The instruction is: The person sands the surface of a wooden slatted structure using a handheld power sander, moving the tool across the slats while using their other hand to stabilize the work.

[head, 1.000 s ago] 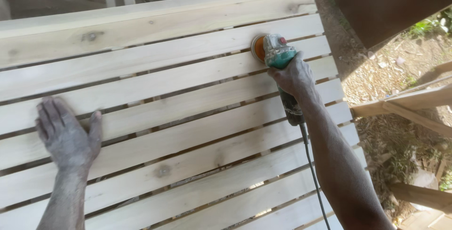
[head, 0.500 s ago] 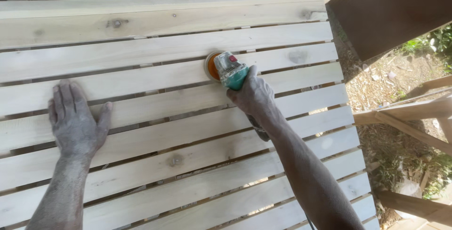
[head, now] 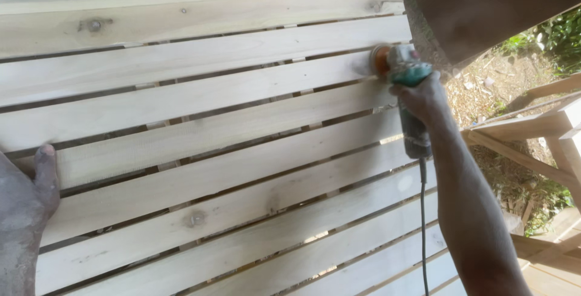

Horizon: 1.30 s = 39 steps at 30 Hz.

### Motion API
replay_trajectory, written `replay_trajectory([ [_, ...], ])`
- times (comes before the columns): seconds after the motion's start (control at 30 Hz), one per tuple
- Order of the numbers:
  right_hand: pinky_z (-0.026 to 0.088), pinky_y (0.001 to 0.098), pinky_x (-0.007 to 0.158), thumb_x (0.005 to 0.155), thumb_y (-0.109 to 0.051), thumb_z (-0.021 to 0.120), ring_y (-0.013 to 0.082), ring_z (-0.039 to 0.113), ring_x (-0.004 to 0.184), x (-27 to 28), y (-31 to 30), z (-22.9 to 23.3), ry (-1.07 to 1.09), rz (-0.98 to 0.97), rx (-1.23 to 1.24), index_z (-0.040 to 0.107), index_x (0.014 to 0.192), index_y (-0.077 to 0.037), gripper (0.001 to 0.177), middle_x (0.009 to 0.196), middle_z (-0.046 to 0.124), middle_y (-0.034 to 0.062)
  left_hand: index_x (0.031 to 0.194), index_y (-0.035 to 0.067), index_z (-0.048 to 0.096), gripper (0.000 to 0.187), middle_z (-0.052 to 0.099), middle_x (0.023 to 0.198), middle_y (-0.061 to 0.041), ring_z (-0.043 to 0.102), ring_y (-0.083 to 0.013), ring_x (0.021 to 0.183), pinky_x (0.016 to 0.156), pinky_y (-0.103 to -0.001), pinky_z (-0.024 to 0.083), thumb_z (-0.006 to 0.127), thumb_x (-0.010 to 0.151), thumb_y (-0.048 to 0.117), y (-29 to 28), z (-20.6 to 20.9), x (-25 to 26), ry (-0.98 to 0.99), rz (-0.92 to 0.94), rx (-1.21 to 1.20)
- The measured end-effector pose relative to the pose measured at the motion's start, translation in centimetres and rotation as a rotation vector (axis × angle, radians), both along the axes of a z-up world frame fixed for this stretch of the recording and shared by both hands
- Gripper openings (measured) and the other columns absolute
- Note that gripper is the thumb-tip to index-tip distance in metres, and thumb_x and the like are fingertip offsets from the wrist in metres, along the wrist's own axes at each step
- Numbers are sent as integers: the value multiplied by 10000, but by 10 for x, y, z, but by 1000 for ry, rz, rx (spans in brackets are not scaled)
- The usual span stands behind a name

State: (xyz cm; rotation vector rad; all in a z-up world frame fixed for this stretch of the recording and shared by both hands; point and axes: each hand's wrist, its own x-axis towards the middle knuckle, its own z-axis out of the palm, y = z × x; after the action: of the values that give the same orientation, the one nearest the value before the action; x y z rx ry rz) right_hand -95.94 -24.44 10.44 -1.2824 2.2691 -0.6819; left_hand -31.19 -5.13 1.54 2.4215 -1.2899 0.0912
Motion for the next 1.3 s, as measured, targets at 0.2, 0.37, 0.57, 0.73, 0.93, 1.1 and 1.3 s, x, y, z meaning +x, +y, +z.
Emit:
replay_trajectory([
  [0.2, 609, 409, 858, 818, -215, 789, 287, 719, 1022, -3, -5, 17, 59, 140, -100, 580, 1409, 28, 672, 1153, 707, 197, 1403, -167, 407, 629, 640, 1042, -352, 689, -402, 757, 545, -438, 570, 655, 1102, 327, 4, -8, 14, -127, -42, 19],
  [0.37, 600, 442, 858, 745, -234, 821, 325, 715, 1013, 71, 26, 4, 80, 195, -179, 424, 1479, -7, 865, 1138, 680, 217, 1613, -160, 131, 913, 271, 1534, -418, 358, -490, 1429, 1133, -589, 408, 549, 1145, 503, -1, -34, 42, -299, -125, -6],
  [0.57, 598, 496, 885, 768, -362, 840, 426, 704, 1025, 176, 59, -8, 211, 278, -88, 412, 1281, 81, 802, 1113, 683, 305, 1682, -112, 28, 1020, 12, 1744, -388, 11, -510, 1655, 1373, -587, 33, 432, 1108, 628, -1, -46, 55, -56, -154, -40],
  [0.73, 587, 510, 877, 775, -403, 835, 440, 707, 999, 262, 84, -2, 272, 366, -52, 410, 1241, 62, 783, 1065, 699, 300, 1655, -77, 12, 996, -23, 1738, -322, -17, -446, 1635, 1343, -554, 20, 368, 1073, 649, -4, -36, 55, 11, -159, -41],
  [0.93, 627, 472, 824, 790, -393, 791, 400, 733, 967, 378, 118, -7, 268, 453, -18, 393, 1281, 42, 767, 1064, 702, 272, 1602, -109, 47, 974, -18, 1676, -327, -13, -436, 1573, 1289, -513, 8, 312, 1048, 646, 1, -31, 55, 50, -246, -72],
  [1.1, 588, 479, 871, 777, -407, 810, 401, 710, 1008, 483, 153, -6, 323, 543, -91, 429, 1249, 37, 752, 1083, 701, 264, 1602, -114, 135, 801, 75, 1714, -279, 58, -406, 1607, 1320, -530, 67, 248, 1114, 511, 23, -42, 96, -25, -480, -236],
  [1.3, 553, 490, 898, 763, -375, 795, 395, 708, 1010, 612, 199, -6, 278, 633, -60, 444, 1216, -2, 684, 1053, 725, 233, 1587, -145, 200, 689, 132, 1682, -342, 108, -461, 1585, 1294, -580, 118, 288, 1136, 369, 79, -49, 182, -58, -401, -268],
])
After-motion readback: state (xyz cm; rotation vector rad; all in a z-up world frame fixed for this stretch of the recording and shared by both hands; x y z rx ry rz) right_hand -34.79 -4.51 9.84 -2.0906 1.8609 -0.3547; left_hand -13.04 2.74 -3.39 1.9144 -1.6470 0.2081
